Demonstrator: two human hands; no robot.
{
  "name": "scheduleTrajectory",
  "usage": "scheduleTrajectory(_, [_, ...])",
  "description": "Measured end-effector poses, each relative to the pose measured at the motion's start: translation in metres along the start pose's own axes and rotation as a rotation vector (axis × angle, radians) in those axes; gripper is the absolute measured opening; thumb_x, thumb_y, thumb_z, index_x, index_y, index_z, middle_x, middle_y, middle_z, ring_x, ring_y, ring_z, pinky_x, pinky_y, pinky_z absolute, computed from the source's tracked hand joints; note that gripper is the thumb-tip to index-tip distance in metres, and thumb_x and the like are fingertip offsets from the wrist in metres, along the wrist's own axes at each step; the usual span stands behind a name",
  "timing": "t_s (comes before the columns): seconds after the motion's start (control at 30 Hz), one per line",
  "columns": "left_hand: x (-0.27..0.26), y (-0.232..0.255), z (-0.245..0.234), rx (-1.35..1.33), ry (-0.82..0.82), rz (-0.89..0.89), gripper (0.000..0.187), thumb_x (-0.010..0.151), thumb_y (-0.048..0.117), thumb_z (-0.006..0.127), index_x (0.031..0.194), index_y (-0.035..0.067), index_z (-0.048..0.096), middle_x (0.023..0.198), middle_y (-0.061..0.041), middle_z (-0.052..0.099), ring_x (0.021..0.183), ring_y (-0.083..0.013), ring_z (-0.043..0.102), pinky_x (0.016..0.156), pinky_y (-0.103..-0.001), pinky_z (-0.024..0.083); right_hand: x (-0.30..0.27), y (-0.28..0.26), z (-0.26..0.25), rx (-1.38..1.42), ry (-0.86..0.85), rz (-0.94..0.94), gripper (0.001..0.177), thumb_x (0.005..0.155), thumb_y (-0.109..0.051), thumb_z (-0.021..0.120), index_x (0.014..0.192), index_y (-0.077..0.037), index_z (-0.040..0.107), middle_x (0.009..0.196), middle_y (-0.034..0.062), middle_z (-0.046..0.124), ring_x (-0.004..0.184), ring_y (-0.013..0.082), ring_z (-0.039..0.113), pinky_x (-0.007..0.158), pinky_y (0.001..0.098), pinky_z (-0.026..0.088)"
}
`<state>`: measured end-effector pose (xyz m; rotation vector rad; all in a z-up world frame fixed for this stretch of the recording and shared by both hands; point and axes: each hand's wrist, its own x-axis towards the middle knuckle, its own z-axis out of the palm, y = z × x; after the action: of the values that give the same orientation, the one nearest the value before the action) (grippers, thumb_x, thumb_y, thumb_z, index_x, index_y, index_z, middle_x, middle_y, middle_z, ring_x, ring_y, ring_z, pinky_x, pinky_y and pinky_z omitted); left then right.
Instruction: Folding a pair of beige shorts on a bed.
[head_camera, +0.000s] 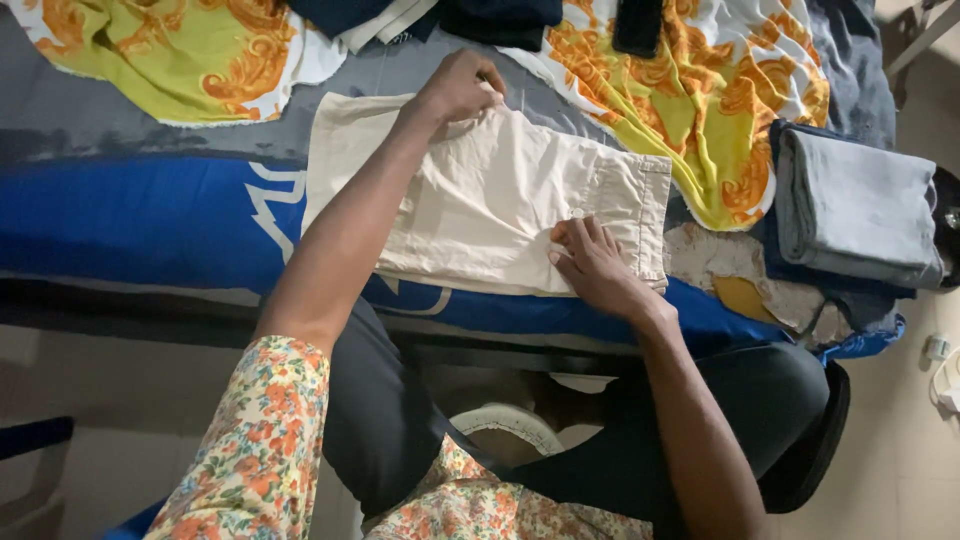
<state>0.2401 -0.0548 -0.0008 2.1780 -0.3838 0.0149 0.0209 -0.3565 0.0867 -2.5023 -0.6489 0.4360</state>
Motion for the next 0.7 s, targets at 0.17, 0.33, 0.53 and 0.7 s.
scheduleTrajectory(0.17, [-0.002, -0.002, 0.012, 0.004, 0.19, -0.061, 0.012, 0.08, 0.015, 0.082, 0.089, 0.007, 0.079, 0.089, -0.011, 0.078, 0.084, -0.0223, 0.075, 0.077, -0.036, 0.058, -0.006, 0.001, -0.001, -0.091, -0.051, -0.044, 0.038, 0.099, -0.027, 0.058, 0.132, -0.014, 0.047, 0.125, 0.0149, 0.047, 0.123, 0.0361, 0.047, 0.104, 0.0507, 0.036])
scheduleTrajectory(0.33, [-0.006, 0.005, 0.023, 0.15, 0.304, 0.018, 0.01, 0.083, 0.013, 0.082, 0.084, 0.005, 0.074, 0.086, -0.014, 0.076, 0.082, -0.0294, 0.075, 0.073, -0.043, 0.057, -0.007, -0.001, -0.002, -0.111, -0.071, -0.042, 0.043, 0.099, -0.03, 0.058, 0.137, -0.015, 0.045, 0.13, 0.0157, 0.045, 0.13, 0.0369, 0.044, 0.106, 0.0538, 0.034])
scheduleTrajectory(0.53, [-0.009, 0.015, 0.03, 0.24, 0.41, 0.039, 0.002, 0.086, 0.004, 0.073, 0.086, 0.004, 0.071, 0.084, -0.016, 0.073, 0.084, -0.0376, 0.072, 0.072, -0.049, 0.055, 0.009, 0.022, -0.017, -0.013, -0.072, -0.186, 0.044, 0.093, -0.019, 0.066, 0.132, -0.008, 0.048, 0.123, 0.0168, 0.051, 0.121, 0.0384, 0.051, 0.102, 0.0463, 0.042])
scheduleTrajectory(0.7, [-0.015, 0.008, 0.028, 0.21, 0.404, 0.163, 0.006, 0.092, 0.008, 0.072, 0.088, 0.003, 0.071, 0.089, -0.019, 0.072, 0.086, -0.0408, 0.068, 0.077, -0.05, 0.053, 0.048, 0.075, -0.047, 0.04, 0.598, -0.012, 0.023, 0.098, -0.005, 0.058, 0.119, -0.001, 0.067, 0.103, 0.0181, 0.069, 0.09, 0.0286, 0.065, 0.077, 0.04, 0.051])
